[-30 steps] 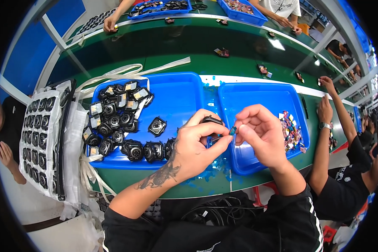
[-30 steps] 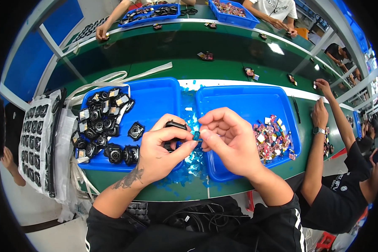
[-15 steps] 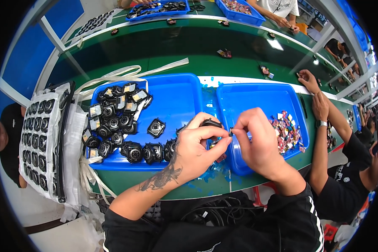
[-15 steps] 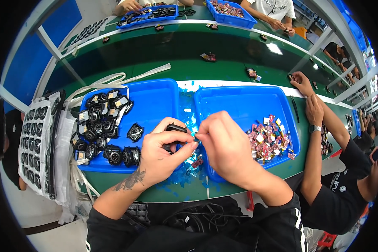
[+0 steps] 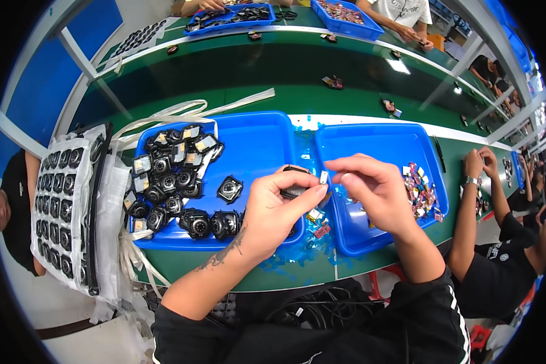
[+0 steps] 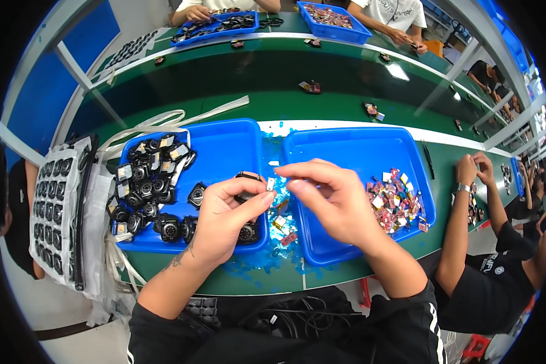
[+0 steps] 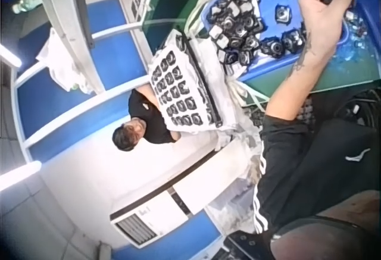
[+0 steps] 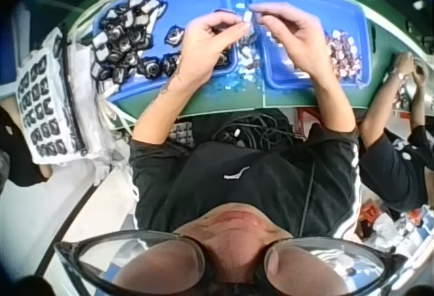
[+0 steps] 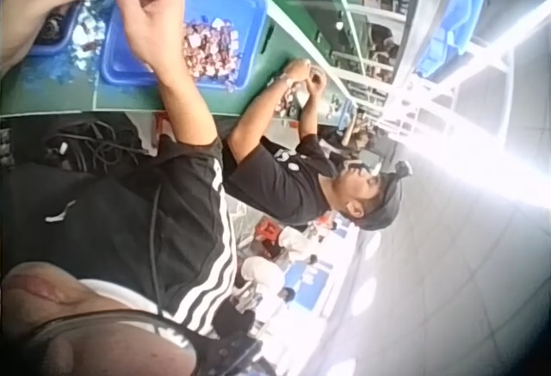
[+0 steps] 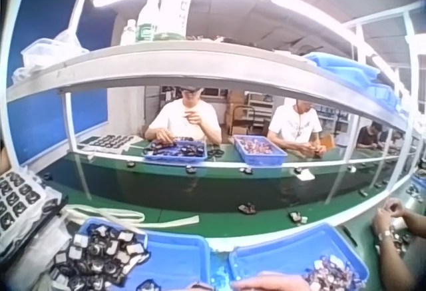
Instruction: Assembling electronic components by inserting small boards into black housings.
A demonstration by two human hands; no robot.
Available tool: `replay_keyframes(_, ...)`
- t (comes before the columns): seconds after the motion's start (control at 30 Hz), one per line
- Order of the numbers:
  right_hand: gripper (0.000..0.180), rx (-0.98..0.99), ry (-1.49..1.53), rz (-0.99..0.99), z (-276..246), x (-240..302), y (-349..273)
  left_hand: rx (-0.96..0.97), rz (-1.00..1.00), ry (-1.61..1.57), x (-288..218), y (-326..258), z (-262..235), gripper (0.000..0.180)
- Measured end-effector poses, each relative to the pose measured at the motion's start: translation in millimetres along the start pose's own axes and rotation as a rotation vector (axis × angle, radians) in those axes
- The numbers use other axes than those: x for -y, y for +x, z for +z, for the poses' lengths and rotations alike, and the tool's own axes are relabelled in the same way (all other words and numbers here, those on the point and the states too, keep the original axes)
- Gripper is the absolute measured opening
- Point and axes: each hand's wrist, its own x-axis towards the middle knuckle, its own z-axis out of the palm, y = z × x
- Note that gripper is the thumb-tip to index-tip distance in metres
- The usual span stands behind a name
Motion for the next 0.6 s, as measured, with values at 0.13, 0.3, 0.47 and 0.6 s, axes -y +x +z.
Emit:
replay_keyframes(0.13,0.017,0.04,0.436,0.024,7.4,-4.3,-2.8,0.104,-0.077,-0.053,0.7,-0.9,2.7,0.013)
replay_keyframes(0.3,0.013,-0.227,0.526,0.024,4.3,-4.4,-10.6,-0.116,0.034,-0.169,6.0,0.2,13.5,0.033)
replay_keyframes(0.47,0.014,-0.323,0.194,-0.074,2.3,7.7,-22.4,-0.121,0.022,-0.2,14.9,9.5,-3.0,0.034)
replay_keyframes(0.6,0.011,-0.197,0.019,-0.065,14.8,9.5,-18.1,-0.209,0.002,-0.202,16.3,9.6,-0.9,0.025)
